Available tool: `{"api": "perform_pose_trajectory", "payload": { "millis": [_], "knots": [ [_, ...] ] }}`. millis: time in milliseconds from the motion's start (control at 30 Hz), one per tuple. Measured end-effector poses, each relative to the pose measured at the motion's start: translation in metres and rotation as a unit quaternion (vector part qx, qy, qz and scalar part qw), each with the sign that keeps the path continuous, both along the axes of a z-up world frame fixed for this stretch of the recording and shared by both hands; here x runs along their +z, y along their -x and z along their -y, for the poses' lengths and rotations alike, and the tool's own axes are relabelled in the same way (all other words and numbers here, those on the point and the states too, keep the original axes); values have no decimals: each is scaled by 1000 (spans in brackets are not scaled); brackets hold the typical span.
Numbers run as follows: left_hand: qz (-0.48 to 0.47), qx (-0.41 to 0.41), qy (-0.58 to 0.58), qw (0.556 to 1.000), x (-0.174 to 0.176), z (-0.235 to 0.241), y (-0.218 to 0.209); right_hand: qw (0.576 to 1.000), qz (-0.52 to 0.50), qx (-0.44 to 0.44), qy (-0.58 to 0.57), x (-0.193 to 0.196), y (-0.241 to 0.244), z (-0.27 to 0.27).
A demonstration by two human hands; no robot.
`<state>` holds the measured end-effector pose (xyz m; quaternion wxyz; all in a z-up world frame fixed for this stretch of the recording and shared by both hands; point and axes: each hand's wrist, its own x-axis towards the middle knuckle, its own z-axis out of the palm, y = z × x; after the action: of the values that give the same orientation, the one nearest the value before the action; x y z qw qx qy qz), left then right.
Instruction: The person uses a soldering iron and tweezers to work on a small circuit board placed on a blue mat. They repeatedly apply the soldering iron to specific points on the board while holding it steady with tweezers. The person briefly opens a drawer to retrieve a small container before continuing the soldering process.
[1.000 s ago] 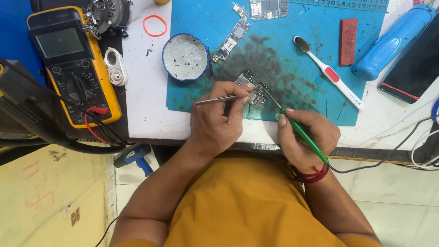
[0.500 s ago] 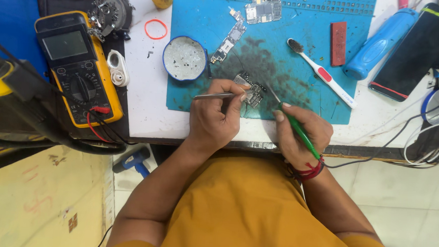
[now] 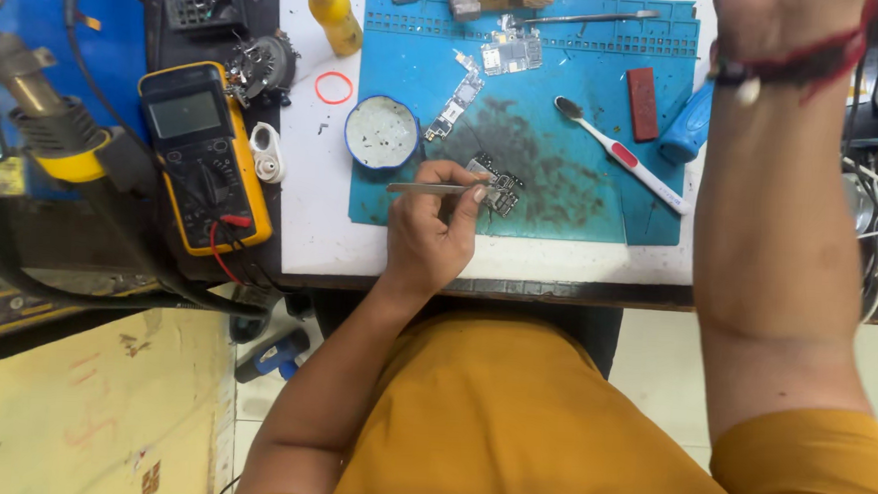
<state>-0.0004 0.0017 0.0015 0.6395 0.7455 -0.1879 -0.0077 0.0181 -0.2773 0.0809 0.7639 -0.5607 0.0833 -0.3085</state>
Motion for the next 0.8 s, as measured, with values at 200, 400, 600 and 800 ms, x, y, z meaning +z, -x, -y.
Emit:
{"api": "perform_pose_trajectory", "payload": {
  "millis": [200, 400, 600, 800],
  "knots": [
    [2, 16, 51, 999, -10, -2, 2, 967, -70, 58, 239, -11, -9, -18],
    [-57, 31, 214, 975, -30, -7, 10, 860, -78, 293, 410, -47, 55, -65],
    [-61, 55, 231, 969, -31, -10, 13, 735, -68, 238, 631, -48, 51, -83],
    [-80, 76, 271, 956, -29, -14, 16, 724, -87, 195, 656, -42, 44, -96]
  ]
}}
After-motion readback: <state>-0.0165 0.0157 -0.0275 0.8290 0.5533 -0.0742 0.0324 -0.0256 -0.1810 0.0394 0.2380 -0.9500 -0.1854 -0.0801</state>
